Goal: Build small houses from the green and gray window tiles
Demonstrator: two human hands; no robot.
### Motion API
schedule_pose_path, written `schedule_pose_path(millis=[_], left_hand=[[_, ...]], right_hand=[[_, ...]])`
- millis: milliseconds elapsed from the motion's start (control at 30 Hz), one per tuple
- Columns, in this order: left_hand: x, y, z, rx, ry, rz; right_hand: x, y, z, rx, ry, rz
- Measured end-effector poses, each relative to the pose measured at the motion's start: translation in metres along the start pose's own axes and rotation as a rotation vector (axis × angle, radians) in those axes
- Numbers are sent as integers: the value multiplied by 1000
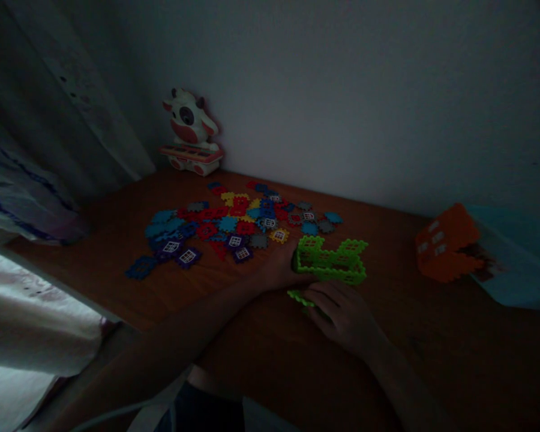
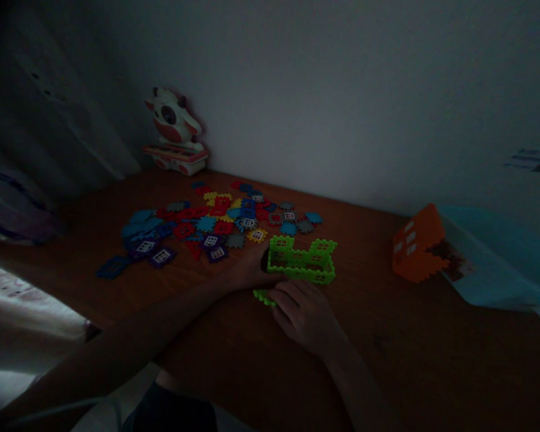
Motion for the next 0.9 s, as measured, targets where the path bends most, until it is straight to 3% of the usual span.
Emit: schedule_pose_path(millis=[267, 433, 700, 900], left_hand=[[7, -4, -17, 168, 288, 95], [12, -7, -22, 190, 448, 160], [27, -10, -34, 234, 562, 301], [21, -10, -28, 173, 533, 242]], right_hand=[[18, 7, 18, -118, 33, 164], [23, 14, 36, -251, 15, 244], [25, 21, 47, -339, 18, 284], [27, 22, 51, -367, 24, 308]])
Point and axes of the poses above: each hand's wrist, its own y-axis away from the middle knuckle, its own x-axis out of the back of the hand, z = x × y, the point moved 10 cm from there along -y, towards the middle knuckle, and after that the axes turned 3 degrees about x, right-handed, at the moved point
